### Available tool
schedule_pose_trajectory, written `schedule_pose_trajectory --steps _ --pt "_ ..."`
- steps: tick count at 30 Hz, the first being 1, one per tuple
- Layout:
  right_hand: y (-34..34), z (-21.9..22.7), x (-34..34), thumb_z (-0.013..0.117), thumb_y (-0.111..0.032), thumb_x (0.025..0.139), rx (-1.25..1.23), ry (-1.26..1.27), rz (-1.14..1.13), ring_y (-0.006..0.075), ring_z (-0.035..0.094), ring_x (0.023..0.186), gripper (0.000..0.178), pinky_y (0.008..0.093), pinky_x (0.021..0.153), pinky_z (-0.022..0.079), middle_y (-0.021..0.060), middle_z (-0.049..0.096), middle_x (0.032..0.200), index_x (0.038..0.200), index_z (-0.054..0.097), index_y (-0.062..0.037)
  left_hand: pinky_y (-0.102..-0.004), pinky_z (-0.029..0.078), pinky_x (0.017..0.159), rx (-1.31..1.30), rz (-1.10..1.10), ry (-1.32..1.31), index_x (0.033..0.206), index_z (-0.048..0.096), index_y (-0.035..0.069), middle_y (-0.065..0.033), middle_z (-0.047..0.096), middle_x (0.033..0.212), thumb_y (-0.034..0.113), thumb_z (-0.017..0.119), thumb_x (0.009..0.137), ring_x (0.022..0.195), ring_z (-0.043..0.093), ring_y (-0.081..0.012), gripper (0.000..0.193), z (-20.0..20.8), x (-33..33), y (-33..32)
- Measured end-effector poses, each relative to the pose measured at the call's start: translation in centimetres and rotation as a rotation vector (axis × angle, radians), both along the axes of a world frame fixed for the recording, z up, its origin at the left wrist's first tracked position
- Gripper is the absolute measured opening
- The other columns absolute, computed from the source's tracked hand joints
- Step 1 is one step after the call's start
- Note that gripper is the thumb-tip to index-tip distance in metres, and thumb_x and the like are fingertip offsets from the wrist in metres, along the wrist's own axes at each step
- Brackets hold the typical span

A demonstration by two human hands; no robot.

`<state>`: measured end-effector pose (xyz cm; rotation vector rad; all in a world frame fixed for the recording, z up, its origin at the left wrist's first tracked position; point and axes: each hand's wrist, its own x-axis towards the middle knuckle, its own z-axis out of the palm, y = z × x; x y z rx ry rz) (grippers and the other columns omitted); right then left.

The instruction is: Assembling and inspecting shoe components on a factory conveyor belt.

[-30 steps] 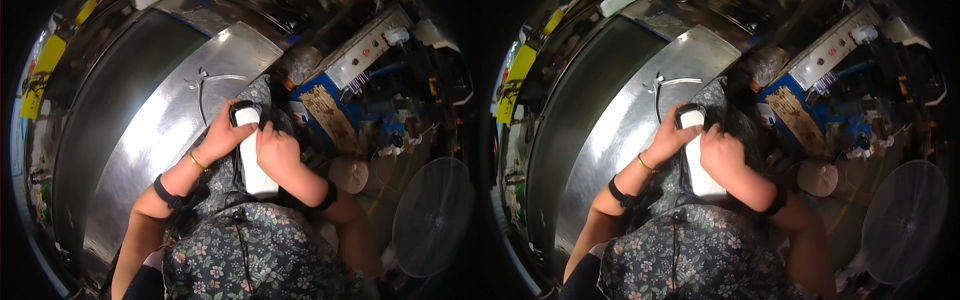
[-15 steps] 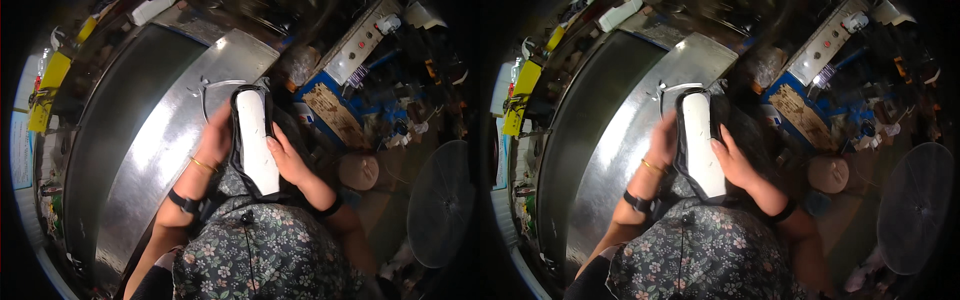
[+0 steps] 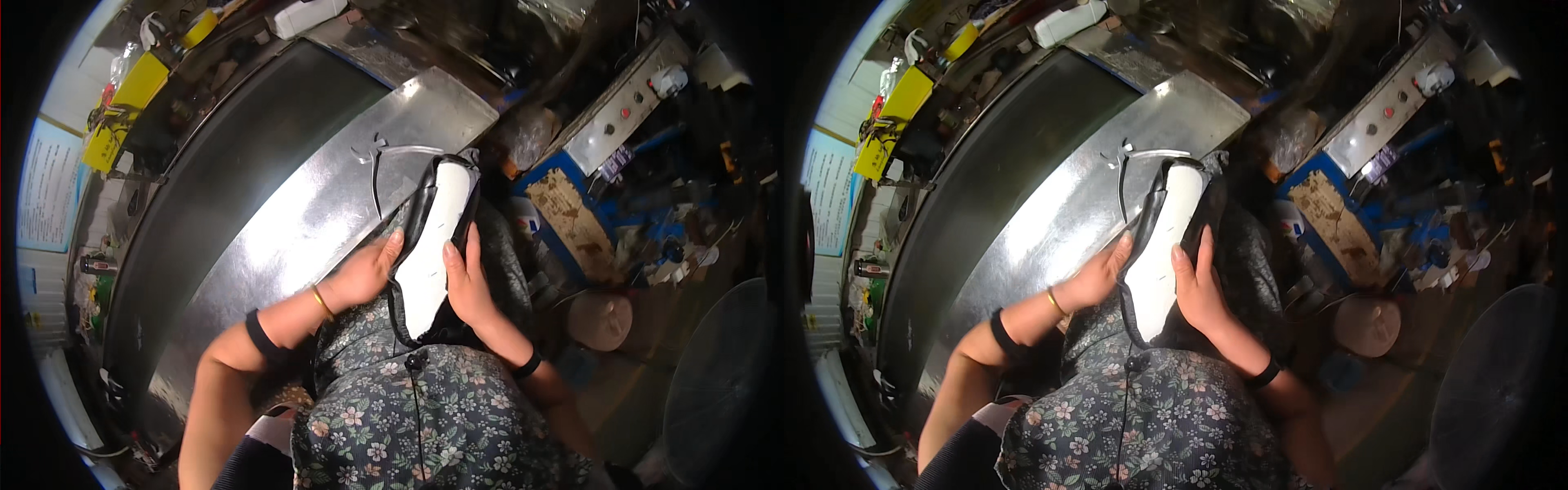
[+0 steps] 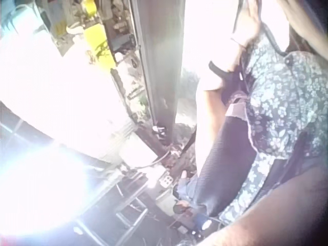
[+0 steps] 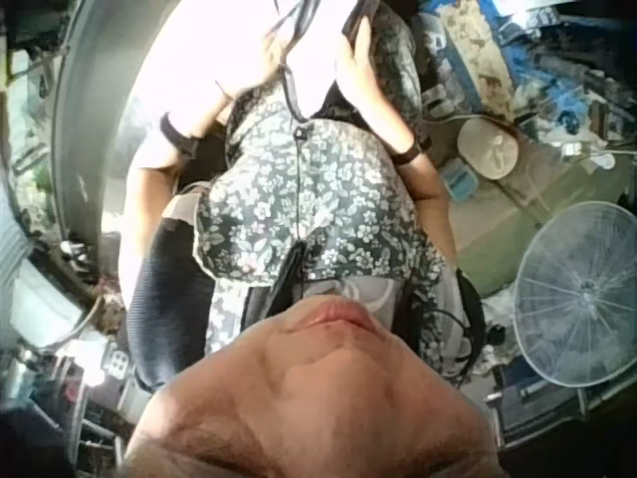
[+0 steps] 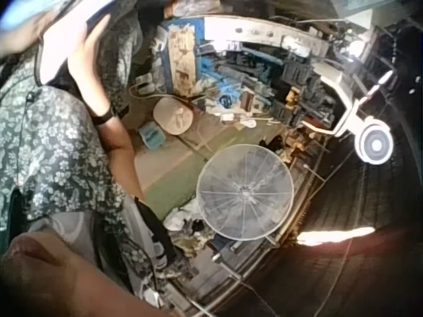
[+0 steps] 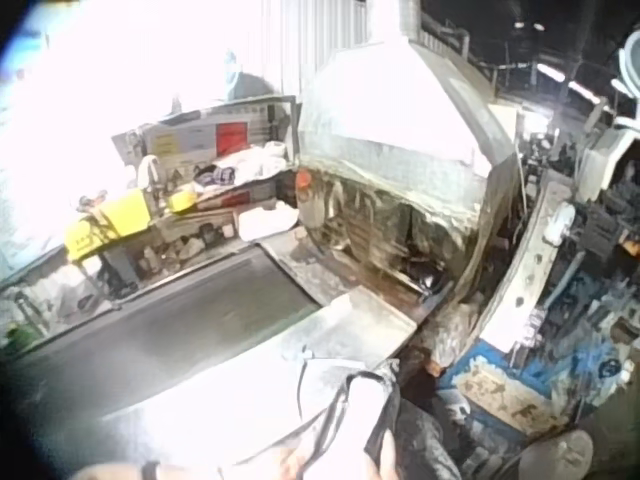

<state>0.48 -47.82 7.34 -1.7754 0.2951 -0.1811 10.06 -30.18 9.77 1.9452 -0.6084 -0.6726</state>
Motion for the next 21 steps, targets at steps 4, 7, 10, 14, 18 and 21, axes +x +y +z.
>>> schedule_pose_trajectory --steps 4,7,10,14,18,21 --pt "1.3 2.0 -0.3 0.045 -0.033 0.101 0.065 0.107 -0.044 0.0455 0.034 0.134 0.073 0.0429 0.110 0.030 0.0379 0.031 0.142 0.146 0.009 0.0104 -0.0406 0.048 0.046 0.603 0.036 -0.693 0.086 0.060 0.003 -0.0172 0.067 0.077 0.022 0.054 0.092 0.060 0.065 -0.0282 0.021 3.2 -2.2 -2.3" --pt "1.2 -0.2 0.1 0.047 -0.025 0.100 -0.163 -0.139 -0.066 0.0489 0.026 0.137 0.074 0.0452 0.112 0.025 0.0418 0.020 0.145 0.144 0.003 0.0151 -0.0424 0.052 0.055 0.553 0.078 -0.833 0.090 0.062 0.001 -0.0181 0.068 0.082 0.017 0.054 0.092 0.066 0.066 -0.0330 0.018 2.6 -2.5 -3.6" --pt "0.7 -0.6 -0.2 0.047 -0.025 0.100 -0.204 -0.167 0.019 0.0482 0.025 0.138 0.074 0.0451 0.113 0.023 0.0409 0.019 0.146 0.144 0.002 0.0152 -0.0385 0.047 0.094 -0.263 0.451 -0.316 0.122 0.055 -0.001 -0.0213 0.064 0.112 0.015 0.049 0.096 0.107 0.061 -0.0370 0.030 -0.9 -1.9 -3.3" --pt "0.6 0.4 -2.1 0.046 -0.025 0.100 -0.032 -0.063 0.089 0.0469 0.023 0.139 0.076 0.0436 0.114 0.022 0.0404 0.018 0.146 0.144 -0.002 0.0154 -0.0326 0.034 0.109 -0.490 0.310 -0.011 0.140 0.043 0.002 -0.0129 0.050 0.137 0.037 0.036 0.104 0.129 0.045 -0.0216 0.051 -1.0 2.5 -5.7" --pt "-2.4 2.2 -2.4 0.038 -0.040 0.103 -0.209 0.193 0.346 0.0436 0.025 0.140 0.077 0.0416 0.112 0.025 0.0340 0.020 0.150 0.146 0.001 0.0115 -0.0296 0.039 0.103 -0.690 0.022 0.772 0.135 0.049 0.009 -0.0048 0.055 0.126 0.053 0.039 0.100 0.116 0.050 -0.0148 0.057 0.9 6.1 -7.0" --pt "-5.8 1.2 1.3 0.029 -0.051 0.103 0.413 0.009 -0.090 0.0260 0.028 0.141 0.070 0.0357 0.113 0.026 0.0170 0.027 0.154 0.152 0.014 -0.0029 -0.0273 0.040 0.098 -0.527 0.043 0.467 0.128 0.053 0.009 -0.0025 0.058 0.114 0.047 0.047 0.099 0.109 0.052 -0.0126 0.048 1.4 5.3 -8.7"
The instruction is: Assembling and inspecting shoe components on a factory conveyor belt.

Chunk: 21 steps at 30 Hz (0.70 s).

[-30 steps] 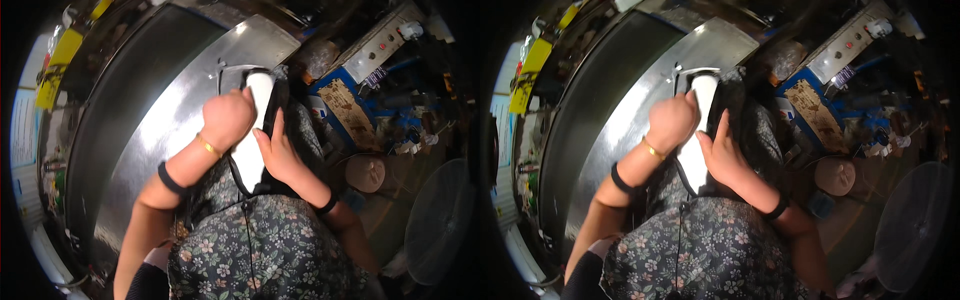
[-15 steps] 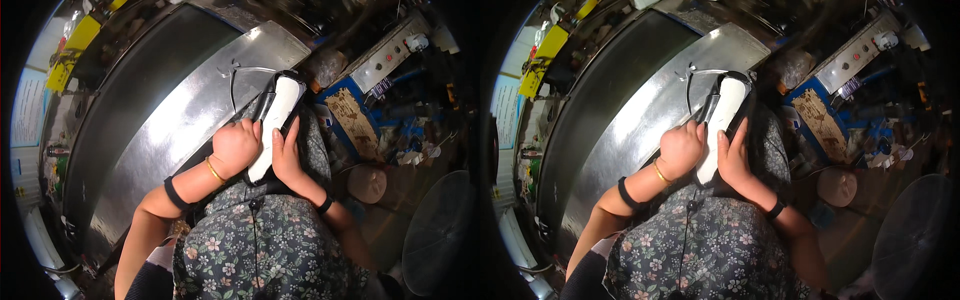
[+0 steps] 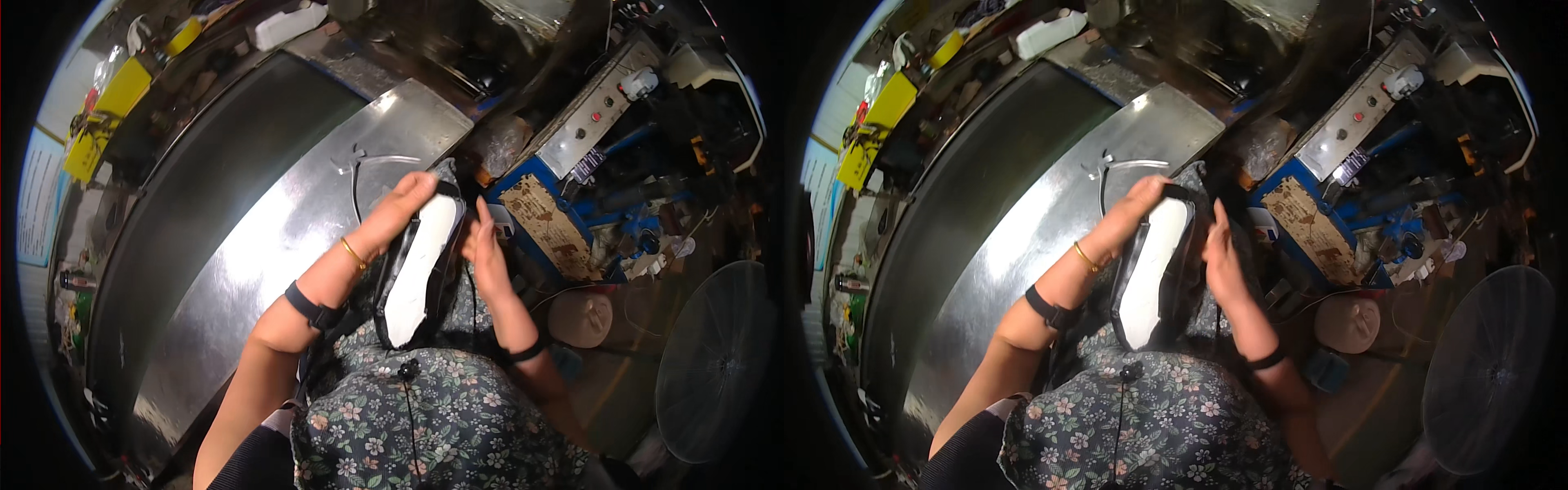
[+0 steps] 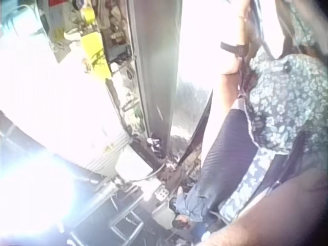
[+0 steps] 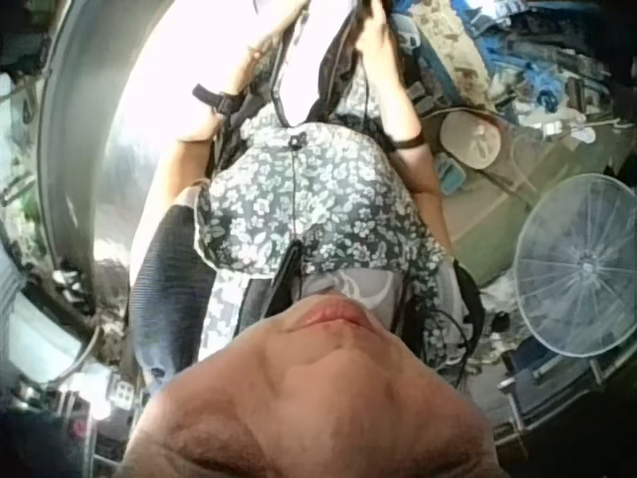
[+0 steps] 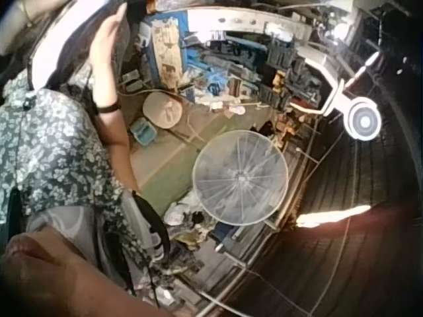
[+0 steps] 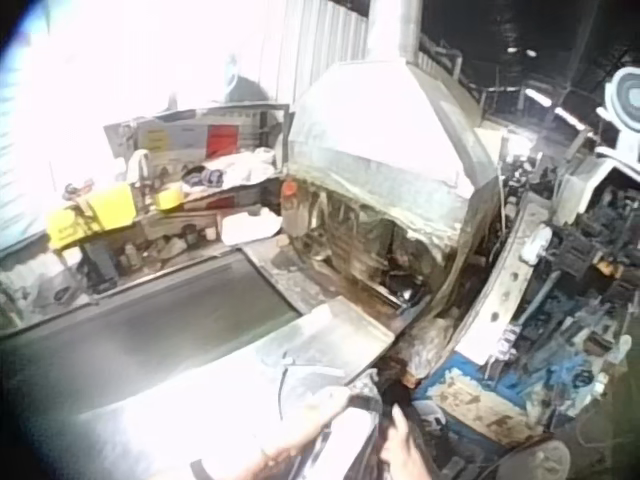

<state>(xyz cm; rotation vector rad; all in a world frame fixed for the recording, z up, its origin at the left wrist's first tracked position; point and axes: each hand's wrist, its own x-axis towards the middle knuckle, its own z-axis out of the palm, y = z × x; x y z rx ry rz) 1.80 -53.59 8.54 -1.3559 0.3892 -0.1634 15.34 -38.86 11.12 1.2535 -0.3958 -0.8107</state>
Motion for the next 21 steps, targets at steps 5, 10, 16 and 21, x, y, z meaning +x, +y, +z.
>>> schedule_pose_trajectory --steps 5,10,16,21 --pt "-0.2 2.0 5.6 0.039 -0.027 0.105 0.066 -0.151 0.134 0.0167 0.040 0.130 0.043 0.0273 0.107 0.029 0.0095 0.047 0.141 0.141 0.043 -0.0049 -0.0260 0.040 0.097 0.101 -0.021 -0.221 0.128 0.053 0.006 -0.0030 0.059 0.116 0.033 0.056 0.098 0.110 0.051 -0.0118 0.040 0.2 -0.2 -0.5" --pt "1.6 2.5 6.6 0.042 -0.025 0.104 -0.350 -0.173 -0.024 0.0155 0.056 0.105 0.032 0.0283 0.097 0.039 0.0076 0.064 0.108 0.113 0.061 -0.0014 -0.0283 0.036 0.103 -0.047 -0.079 -0.023 0.135 0.049 0.005 -0.0070 0.054 0.129 0.028 0.054 0.099 0.120 0.047 -0.0146 0.043 0.9 0.2 0.2" --pt "-0.1 3.0 5.3 0.037 -0.023 0.104 0.037 -0.122 0.213 0.0210 0.049 0.123 0.038 0.0324 0.107 0.034 0.0115 0.056 0.128 0.132 0.049 -0.0016 -0.0286 0.038 0.102 0.011 -0.020 -0.203 0.136 0.049 0.007 -0.0076 0.055 0.128 0.026 0.057 0.098 0.119 0.048 -0.0139 0.044 -0.3 -0.2 0.8" --pt "1.3 2.5 4.4 0.040 -0.016 0.102 -0.426 -0.134 0.057 0.0240 0.046 0.128 0.037 0.0340 0.108 0.033 0.0142 0.051 0.135 0.135 0.045 -0.0010 -0.0274 0.040 0.100 0.073 -0.113 -0.126 0.139 0.045 0.007 -0.0073 0.055 0.127 0.024 0.059 0.096 0.117 0.049 -0.0134 0.048 0.8 0.0 0.9"
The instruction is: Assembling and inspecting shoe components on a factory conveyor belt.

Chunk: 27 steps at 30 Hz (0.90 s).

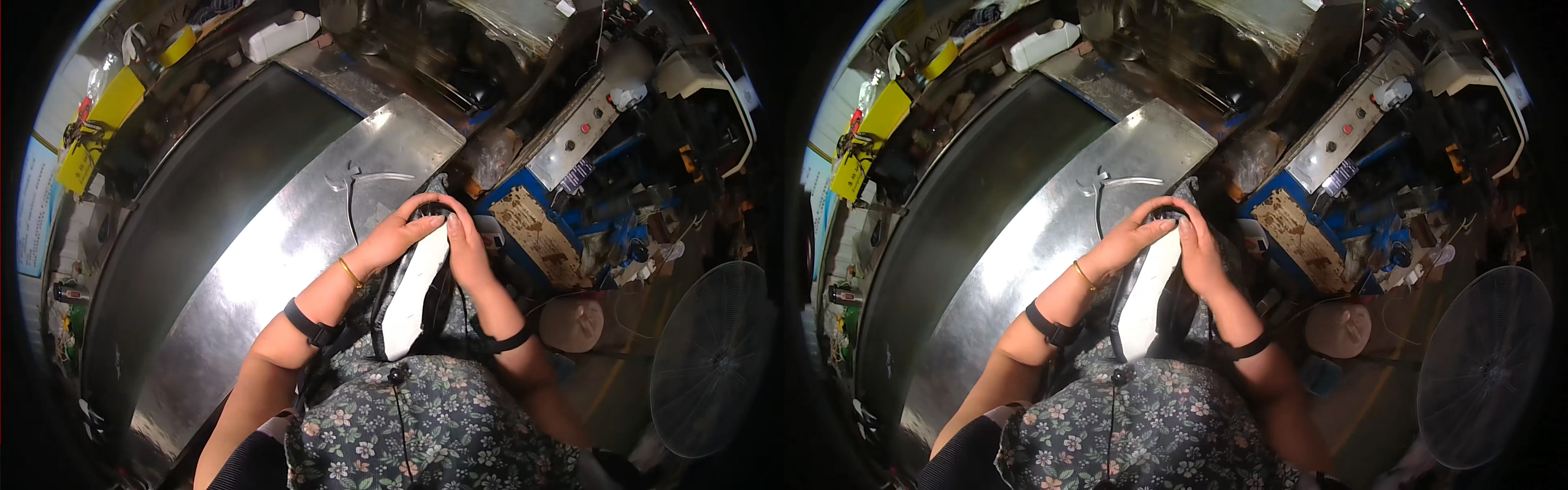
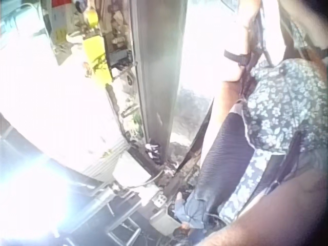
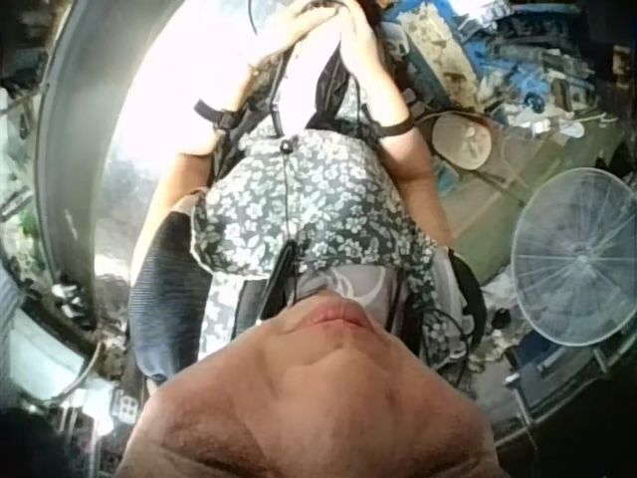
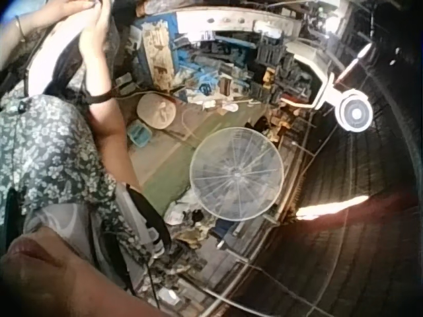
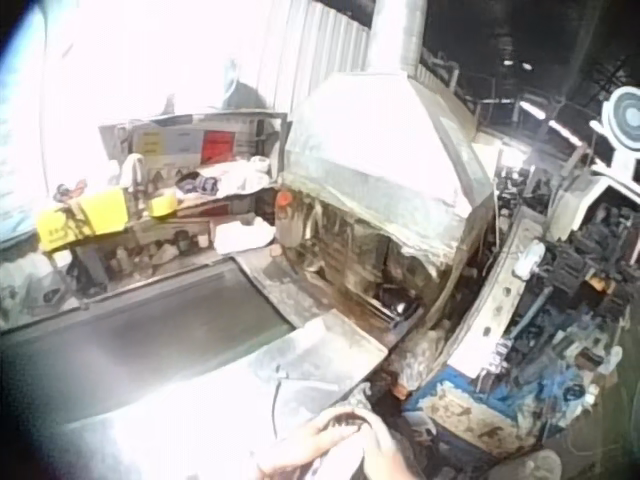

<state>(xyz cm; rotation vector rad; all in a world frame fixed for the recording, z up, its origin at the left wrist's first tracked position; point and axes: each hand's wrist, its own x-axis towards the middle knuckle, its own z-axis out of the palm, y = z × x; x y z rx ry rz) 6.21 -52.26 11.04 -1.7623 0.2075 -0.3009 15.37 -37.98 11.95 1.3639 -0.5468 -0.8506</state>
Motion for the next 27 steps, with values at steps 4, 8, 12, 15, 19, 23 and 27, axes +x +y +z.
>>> schedule_pose_trajectory --steps 4,8,12,15,19,23,27 --pt "-0.9 1.4 -1.4 0.054 -0.004 0.091 0.183 0.029 0.228 0.0197 0.030 0.139 0.060 0.0329 0.114 0.023 0.0112 0.036 0.149 0.146 0.030 -0.0010 -0.0276 0.043 0.098 -0.121 -0.085 0.223 0.146 0.036 0.008 -0.0070 0.055 0.127 0.019 0.066 0.091 0.112 0.054 -0.0132 0.064 -0.3 0.3 0.6" --pt "-1.9 1.3 -2.1 0.052 0.002 0.089 0.365 -0.032 0.248 0.0221 0.031 0.139 0.063 0.0342 0.114 0.024 0.0117 0.033 0.150 0.147 0.029 -0.0016 -0.0306 0.041 0.102 -0.019 0.057 -0.052 0.146 0.034 0.003 -0.0146 0.047 0.139 0.023 0.078 0.079 0.119 0.052 -0.0204 0.082 1.5 -1.9 -0.5" --pt "-6.5 6.1 -5.7 0.062 -0.028 0.087 0.878 -0.117 0.362 0.0209 0.025 0.143 0.076 0.0355 0.115 0.024 0.0143 0.025 0.154 0.146 0.027 0.0051 -0.0564 0.019 0.113 -0.164 -0.067 -0.827 0.143 0.043 0.011 -0.0267 0.031 0.149 0.051 0.075 0.075 0.140 0.022 -0.0466 0.085 5.9 -6.9 0.4" --pt "-8.2 7.4 -9.6 0.066 -0.038 0.081 0.502 0.218 0.431 0.0269 0.047 0.128 0.081 0.0388 0.110 0.035 0.0201 0.045 0.140 0.142 0.035 0.0046 -0.0502 0.025 0.113 -0.468 -0.349 -0.496 0.138 0.048 0.003 -0.0204 0.041 0.147 0.028 0.075 0.082 0.139 0.032 -0.0385 0.067 8.6 -7.7 2.5" --pt "-5.8 9.4 -15.9 0.057 -0.033 0.089 0.970 0.549 -0.144 0.0237 0.058 0.114 0.055 0.0373 0.101 0.044 0.0166 0.062 0.119 0.130 0.050 0.0041 -0.0405 0.039 0.106 -0.187 -0.113 -0.637 0.122 0.060 0.000 -0.0207 0.054 0.134 0.018 0.070 0.087 0.129 0.049 -0.0331 0.040 3.8 -3.2 2.4" --pt "-4.4 7.0 -16.0 0.053 -0.028 0.092 0.865 0.497 -0.231 0.0200 0.060 0.110 0.045 0.0344 0.097 0.046 0.0135 0.064 0.114 0.125 0.054 0.0039 -0.0422 0.047 0.096 0.357 0.351 -0.718 0.115 0.063 0.002 -0.0220 0.058 0.126 0.022 0.067 0.085 0.114 0.058 -0.0384 0.036 -4.4 4.0 5.6" --pt "-4.5 1.5 -10.9 0.046 -0.035 0.095 0.180 -0.003 -0.114 0.0213 0.058 0.112 0.047 0.0345 0.097 0.046 0.0126 0.063 0.118 0.121 0.057 0.0015 -0.0460 0.037 0.107 0.596 0.433 -1.147 0.122 0.056 0.000 -0.0244 0.051 0.133 0.022 0.063 0.087 0.126 0.045 -0.0428 0.043 -10.1 10.4 9.8"
